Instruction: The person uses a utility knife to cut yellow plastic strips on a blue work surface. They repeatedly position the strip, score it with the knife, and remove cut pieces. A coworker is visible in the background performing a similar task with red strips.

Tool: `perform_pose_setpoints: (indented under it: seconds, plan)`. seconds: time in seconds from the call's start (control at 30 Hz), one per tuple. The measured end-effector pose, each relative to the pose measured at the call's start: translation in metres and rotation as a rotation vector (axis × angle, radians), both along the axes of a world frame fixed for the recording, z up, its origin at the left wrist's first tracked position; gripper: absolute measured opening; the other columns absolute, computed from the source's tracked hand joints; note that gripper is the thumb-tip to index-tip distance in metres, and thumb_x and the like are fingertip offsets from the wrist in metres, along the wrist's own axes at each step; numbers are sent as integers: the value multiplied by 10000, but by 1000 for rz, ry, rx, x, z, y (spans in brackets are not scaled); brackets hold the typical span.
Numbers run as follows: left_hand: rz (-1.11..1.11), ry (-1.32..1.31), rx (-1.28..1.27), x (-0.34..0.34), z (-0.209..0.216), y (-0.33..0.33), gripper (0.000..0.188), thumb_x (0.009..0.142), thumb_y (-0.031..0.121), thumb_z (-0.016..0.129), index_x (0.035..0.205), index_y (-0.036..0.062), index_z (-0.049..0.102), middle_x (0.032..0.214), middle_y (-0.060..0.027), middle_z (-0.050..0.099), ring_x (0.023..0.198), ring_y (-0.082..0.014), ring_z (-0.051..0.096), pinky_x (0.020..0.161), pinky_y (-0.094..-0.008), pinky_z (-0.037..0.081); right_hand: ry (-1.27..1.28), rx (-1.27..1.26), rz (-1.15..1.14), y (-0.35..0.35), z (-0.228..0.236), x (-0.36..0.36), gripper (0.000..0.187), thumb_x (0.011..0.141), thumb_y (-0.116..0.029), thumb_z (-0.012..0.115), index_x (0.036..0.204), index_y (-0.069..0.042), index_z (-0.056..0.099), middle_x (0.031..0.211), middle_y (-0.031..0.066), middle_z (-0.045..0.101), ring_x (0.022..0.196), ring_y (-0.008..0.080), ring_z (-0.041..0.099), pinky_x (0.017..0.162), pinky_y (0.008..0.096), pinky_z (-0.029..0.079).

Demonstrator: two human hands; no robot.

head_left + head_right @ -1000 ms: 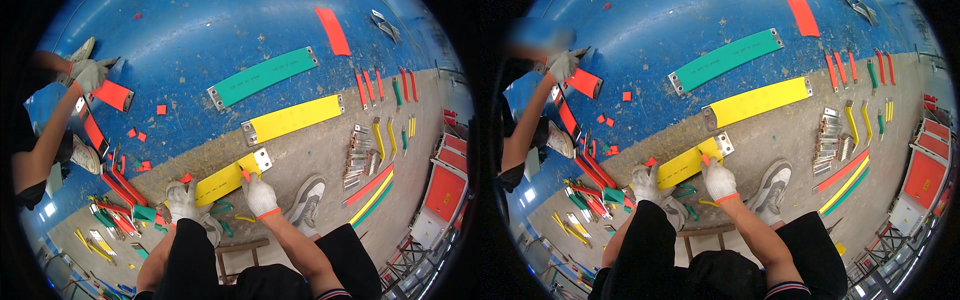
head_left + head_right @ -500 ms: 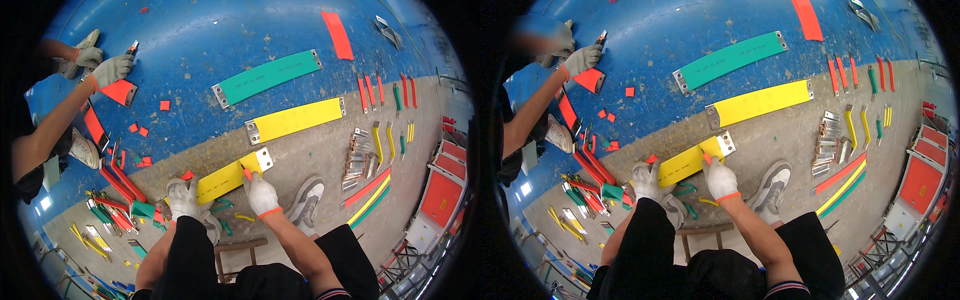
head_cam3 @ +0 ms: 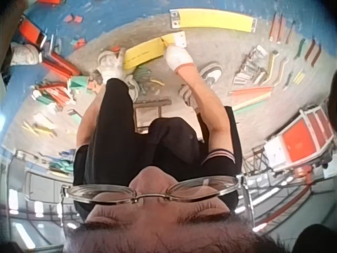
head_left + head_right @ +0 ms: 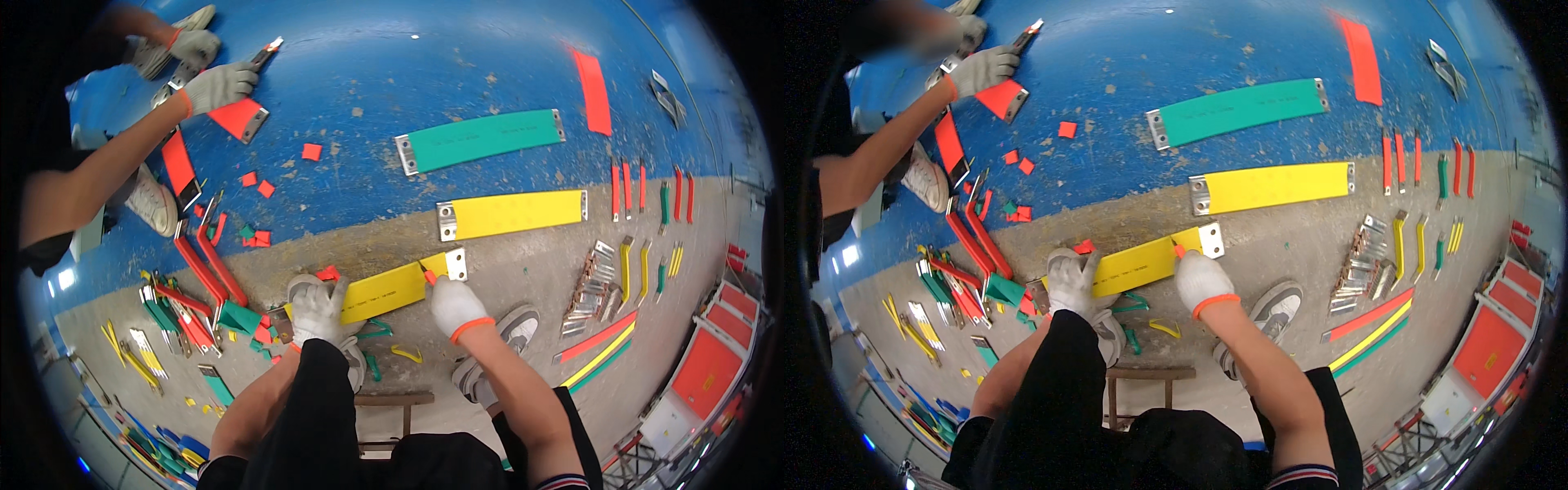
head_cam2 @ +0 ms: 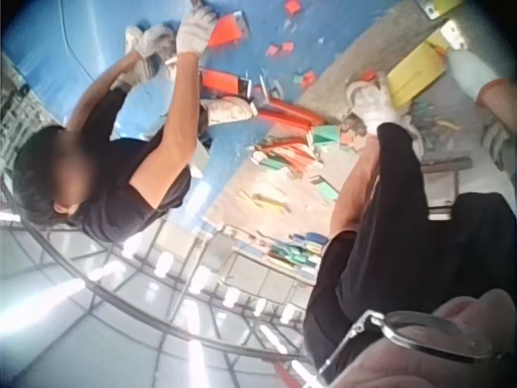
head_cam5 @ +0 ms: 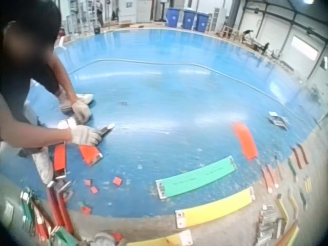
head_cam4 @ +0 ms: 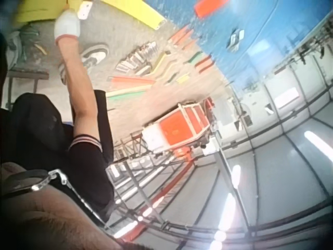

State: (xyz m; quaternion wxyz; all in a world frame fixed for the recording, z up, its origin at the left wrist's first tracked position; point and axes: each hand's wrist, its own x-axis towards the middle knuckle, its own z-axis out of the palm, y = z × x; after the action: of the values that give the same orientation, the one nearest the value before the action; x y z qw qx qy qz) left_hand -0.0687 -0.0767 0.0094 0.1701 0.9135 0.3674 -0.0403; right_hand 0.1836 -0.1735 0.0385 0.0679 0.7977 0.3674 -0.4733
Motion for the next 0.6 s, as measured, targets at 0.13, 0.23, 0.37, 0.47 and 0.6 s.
perform_pose_setpoints:
  seconds: [0.13, 0.23, 0.37, 0.47, 0.6]
  plan:
    - [12, 21, -28, -2, 2, 0, 823, 591, 496, 885, 1301, 142, 663, 992, -117, 637, 926, -322, 621, 869, -511, 478, 192, -291, 406, 58, 17, 28, 298, 977, -159, 517, 983, 35, 742, 918, 272, 737, 859, 361, 753, 772, 441, 608]
    - [6, 43, -22, -3, 2, -2, 837, 594, 501, 890, 1320, 156, 658, 1014, -110, 644, 925, -314, 622, 838, -490, 482, 266, -567, 278, 98, 28, 37, 267, 968, -93, 496, 927, 27, 730, 842, 245, 726, 717, 313, 745, 664, 446, 607]
    - [-19, 35, 53, -1, 3, -3, 845, 595, 514, 895, 1334, 184, 654, 1014, -92, 646, 913, -297, 625, 798, -460, 492, 280, -745, 305, 140, 22, 36, 263, 940, -40, 410, 850, 49, 641, 740, 210, 683, 573, 281, 691, 530, 440, 539]
    - [-5, 57, -9, -1, 1, -5, 858, 608, 525, 885, 1354, 181, 642, 1048, -113, 645, 939, -316, 619, 848, -488, 481, 274, -803, 337, 148, 5, 32, 281, 929, -18, 365, 813, 53, 610, 701, 209, 669, 548, 288, 675, 504, 431, 521]
    - [4, 67, -41, -8, -5, -6, 869, 625, 548, 868, 1376, 184, 626, 1068, -128, 638, 979, -329, 610, 884, -513, 470, 248, -724, 285, 140, 22, 30, 255, 947, -48, 447, 891, 43, 679, 808, 209, 715, 672, 301, 724, 606, 449, 571]
